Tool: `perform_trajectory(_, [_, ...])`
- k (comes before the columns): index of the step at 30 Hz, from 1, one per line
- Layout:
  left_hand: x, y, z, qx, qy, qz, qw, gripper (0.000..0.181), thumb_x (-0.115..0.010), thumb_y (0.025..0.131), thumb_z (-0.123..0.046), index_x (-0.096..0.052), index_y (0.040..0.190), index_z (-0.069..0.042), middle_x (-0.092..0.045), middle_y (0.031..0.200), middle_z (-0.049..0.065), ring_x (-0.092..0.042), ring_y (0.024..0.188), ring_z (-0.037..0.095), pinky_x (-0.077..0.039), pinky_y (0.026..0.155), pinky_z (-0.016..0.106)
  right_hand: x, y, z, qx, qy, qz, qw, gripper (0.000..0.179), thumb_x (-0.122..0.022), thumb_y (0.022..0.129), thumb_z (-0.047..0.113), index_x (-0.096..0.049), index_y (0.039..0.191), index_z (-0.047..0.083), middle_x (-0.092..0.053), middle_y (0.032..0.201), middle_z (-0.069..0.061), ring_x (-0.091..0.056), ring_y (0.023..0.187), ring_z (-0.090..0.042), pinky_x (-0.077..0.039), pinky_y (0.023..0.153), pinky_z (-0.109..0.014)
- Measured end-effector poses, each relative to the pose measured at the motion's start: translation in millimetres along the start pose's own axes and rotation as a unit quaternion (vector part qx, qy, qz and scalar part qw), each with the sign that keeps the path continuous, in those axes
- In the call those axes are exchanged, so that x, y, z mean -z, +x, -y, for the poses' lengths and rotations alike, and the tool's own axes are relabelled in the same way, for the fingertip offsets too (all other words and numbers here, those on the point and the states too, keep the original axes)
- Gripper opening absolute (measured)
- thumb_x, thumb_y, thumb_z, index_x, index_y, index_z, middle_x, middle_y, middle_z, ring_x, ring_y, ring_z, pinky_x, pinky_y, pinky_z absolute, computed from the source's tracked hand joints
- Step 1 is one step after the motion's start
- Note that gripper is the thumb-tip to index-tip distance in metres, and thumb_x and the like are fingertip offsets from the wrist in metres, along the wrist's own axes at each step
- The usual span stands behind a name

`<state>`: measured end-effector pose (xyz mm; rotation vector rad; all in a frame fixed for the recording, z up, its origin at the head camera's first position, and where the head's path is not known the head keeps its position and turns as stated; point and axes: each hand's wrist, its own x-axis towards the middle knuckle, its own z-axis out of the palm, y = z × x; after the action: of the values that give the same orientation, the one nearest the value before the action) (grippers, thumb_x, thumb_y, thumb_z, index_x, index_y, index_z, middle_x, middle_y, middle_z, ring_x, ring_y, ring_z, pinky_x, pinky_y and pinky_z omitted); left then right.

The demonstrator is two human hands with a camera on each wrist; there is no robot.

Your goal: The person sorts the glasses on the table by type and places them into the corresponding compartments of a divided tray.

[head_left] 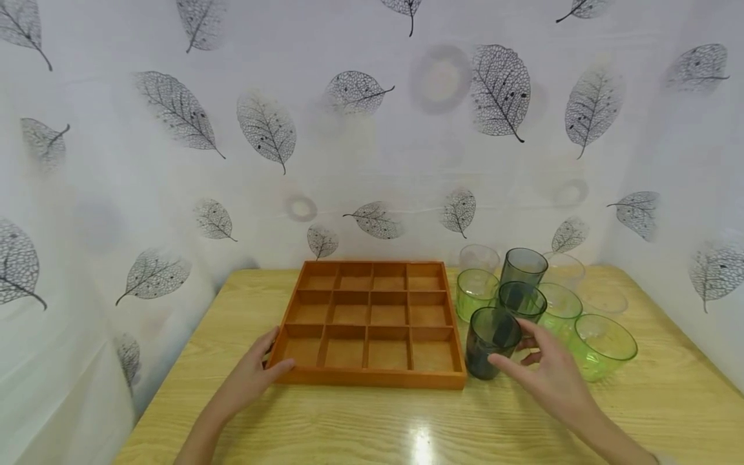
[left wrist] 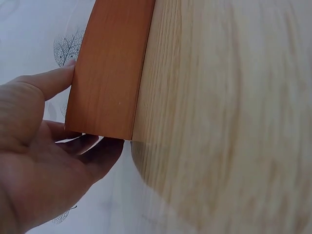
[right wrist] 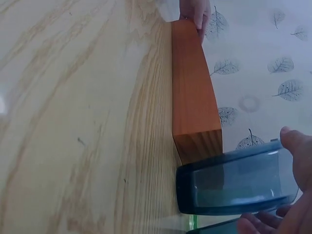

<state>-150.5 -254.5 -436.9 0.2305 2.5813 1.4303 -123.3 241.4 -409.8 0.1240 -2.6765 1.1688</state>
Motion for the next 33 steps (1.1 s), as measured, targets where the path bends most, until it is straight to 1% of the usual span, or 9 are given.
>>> perform_trajectory(2, [0.1,0.1,-0.1,-0.001,-0.004,0.003,1.0000,0.090,-0.066,0.104,-0.031,-0.010,0.162,0.009,-0.011,0.166,0.032,-0.017,0.150,0.053,-0.028,0.115,0.067,-2,0.5,1,-0.013,-0.007,0.005,0.9999,0.085,-0.086,0.086,0.039,-0.048,0.147,-0.007,-0.065,0.115,-0.015,-0.064,0.095,-0.028,-0.056,0.071,-0.025])
perform_trajectory(5, [0.8,0.5,-0.7,-0.002,-0.008,0.008,0.9999,0.089,-0.065,0.104,-0.030,-0.009,0.162,0.009,-0.010,0.167,0.031,-0.018,0.150,0.052,-0.028,0.115,0.066,-5,1.0,3,-0.027,-0.019,0.009,0.9994,0.089,-0.085,0.086,0.043,-0.045,0.148,-0.007,-0.066,0.115,-0.017,-0.065,0.097,-0.028,-0.056,0.072,-0.025])
perform_trajectory(10, [2.2,1.0,-2.9,0.002,-0.005,0.013,0.9999,0.088,-0.063,0.105,-0.029,-0.008,0.162,0.008,-0.008,0.167,0.030,-0.016,0.151,0.052,-0.027,0.116,0.066,-10,2.6,7,-0.028,-0.026,0.007,0.9992,0.091,-0.084,0.086,0.046,-0.041,0.148,-0.005,-0.069,0.118,-0.019,-0.067,0.101,-0.030,-0.056,0.076,-0.029])
perform_trajectory(14, [3.0,0.8,-4.9,0.015,0.009,0.016,0.9997,0.088,-0.062,0.105,-0.033,-0.008,0.163,0.005,-0.007,0.168,0.028,-0.014,0.151,0.050,-0.024,0.117,0.066,-14,3.3,9,-0.032,-0.029,0.007,0.9990,0.093,-0.082,0.087,0.049,-0.038,0.149,-0.006,-0.069,0.119,-0.022,-0.069,0.102,-0.033,-0.059,0.079,-0.038])
perform_trajectory(18, [3.0,0.8,-4.9,0.026,0.019,0.017,0.9993,0.089,-0.062,0.105,-0.035,-0.008,0.164,0.002,-0.008,0.168,0.026,-0.018,0.150,0.050,-0.026,0.116,0.066,-18,4.4,10,-0.029,-0.014,0.004,0.9995,0.091,-0.081,0.089,0.048,-0.038,0.147,-0.007,-0.068,0.120,-0.024,-0.068,0.107,-0.037,-0.058,0.086,-0.049])
perform_trajectory(20, [3.1,0.6,-4.4,0.029,0.023,0.016,0.9992,0.089,-0.063,0.105,-0.036,-0.009,0.164,0.002,-0.009,0.168,0.027,-0.019,0.149,0.051,-0.027,0.116,0.066,-19,5.0,11,-0.028,-0.007,0.003,0.9996,0.091,-0.081,0.089,0.047,-0.038,0.146,-0.008,-0.067,0.120,-0.025,-0.067,0.108,-0.038,-0.057,0.089,-0.052])
perform_trajectory(28, [3.7,0.0,-3.7,0.027,0.020,0.018,0.9993,0.089,-0.062,0.105,-0.037,-0.008,0.165,0.001,-0.008,0.169,0.025,-0.016,0.151,0.049,-0.025,0.117,0.066,-20,3.7,15,-0.060,0.009,0.007,0.9981,0.095,-0.083,0.087,0.048,-0.036,0.148,-0.010,-0.063,0.126,-0.032,-0.066,0.112,-0.045,-0.057,0.090,-0.054])
perform_trajectory(33, [3.9,-0.1,-4.4,0.025,0.017,0.019,0.9994,0.088,-0.062,0.105,-0.036,-0.008,0.165,0.001,-0.007,0.169,0.024,-0.014,0.152,0.048,-0.024,0.117,0.065,-18,2.4,16,-0.057,0.009,-0.002,0.9983,0.094,-0.084,0.087,0.045,-0.038,0.147,-0.009,-0.065,0.124,-0.031,-0.066,0.111,-0.044,-0.057,0.090,-0.052])
